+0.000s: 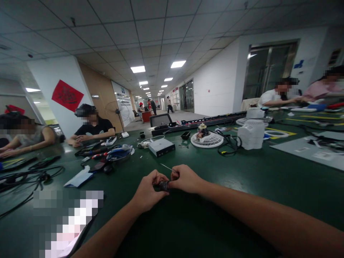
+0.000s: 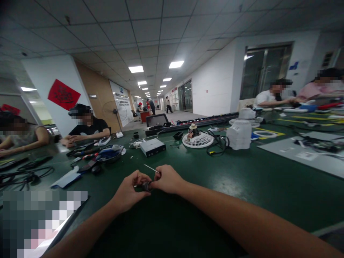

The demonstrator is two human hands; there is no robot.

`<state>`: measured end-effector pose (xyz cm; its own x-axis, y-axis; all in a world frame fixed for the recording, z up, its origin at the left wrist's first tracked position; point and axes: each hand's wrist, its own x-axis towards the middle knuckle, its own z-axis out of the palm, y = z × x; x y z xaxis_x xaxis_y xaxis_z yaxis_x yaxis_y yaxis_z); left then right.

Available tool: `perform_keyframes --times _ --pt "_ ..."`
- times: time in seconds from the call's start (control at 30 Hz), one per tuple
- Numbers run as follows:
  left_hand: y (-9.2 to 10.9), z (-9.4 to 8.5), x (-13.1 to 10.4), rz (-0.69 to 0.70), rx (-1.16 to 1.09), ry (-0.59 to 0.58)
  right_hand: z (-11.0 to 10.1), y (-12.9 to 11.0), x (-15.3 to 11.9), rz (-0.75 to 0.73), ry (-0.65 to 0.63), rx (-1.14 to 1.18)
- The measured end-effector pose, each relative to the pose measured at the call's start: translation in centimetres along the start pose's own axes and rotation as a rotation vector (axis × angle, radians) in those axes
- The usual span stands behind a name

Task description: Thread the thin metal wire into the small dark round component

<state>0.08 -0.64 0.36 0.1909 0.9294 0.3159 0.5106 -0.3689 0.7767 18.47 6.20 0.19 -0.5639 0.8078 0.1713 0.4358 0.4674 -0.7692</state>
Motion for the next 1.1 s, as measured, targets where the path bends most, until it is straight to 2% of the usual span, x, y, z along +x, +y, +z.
perform_keyframes --times 0.1,0.17,0.27,0.4,0.47,0.6,0.7,0.87,0.97,1.1 --pt "0.2 0.0 0.0 0.007 -0.017 0.013 0.3 0.6 0.4 0.105 -0.121 0.194" --pt "0.4 0.1 0.1 0.000 0.018 0.031 0.3 0.8 0.6 0.117 -0.184 0.240" --pt "0.2 0.0 0.1 -0.031 0.112 0.069 -0.2 0.6 0.5 0.069 -0.153 0.059" --pt "-0.8 -0.4 0.3 -0.082 0.203 0.129 -2.1 0.4 0.0 -0.130 0.023 -0.375" --pt "-1.2 -0.6 0.4 -0.106 0.202 0.142 -3.0 0.6 -0.3 -0.216 -0.002 -0.473" --pt "-1.5 -0.7 0.5 -0.121 0.178 0.162 -3.5 1.0 -0.3 -0.387 -0.144 -0.550" --pt "-1.1 -0.6 0.4 -0.110 0.193 0.146 -3.1 0.7 -0.3 -0.483 -0.127 -0.592" --pt "-0.4 -0.7 0.4 -0.116 0.197 0.121 -2.8 -0.1 -0.6 -0.509 -0.053 -0.672" --pt "-0.3 -0.8 0.5 -0.114 0.180 0.128 -2.9 -0.1 -0.7 -0.501 -0.074 -0.657" --pt "-0.1 -0.6 0.4 -0.120 0.152 0.079 -2.8 0.2 -0.5 -0.498 -0.072 -0.587"
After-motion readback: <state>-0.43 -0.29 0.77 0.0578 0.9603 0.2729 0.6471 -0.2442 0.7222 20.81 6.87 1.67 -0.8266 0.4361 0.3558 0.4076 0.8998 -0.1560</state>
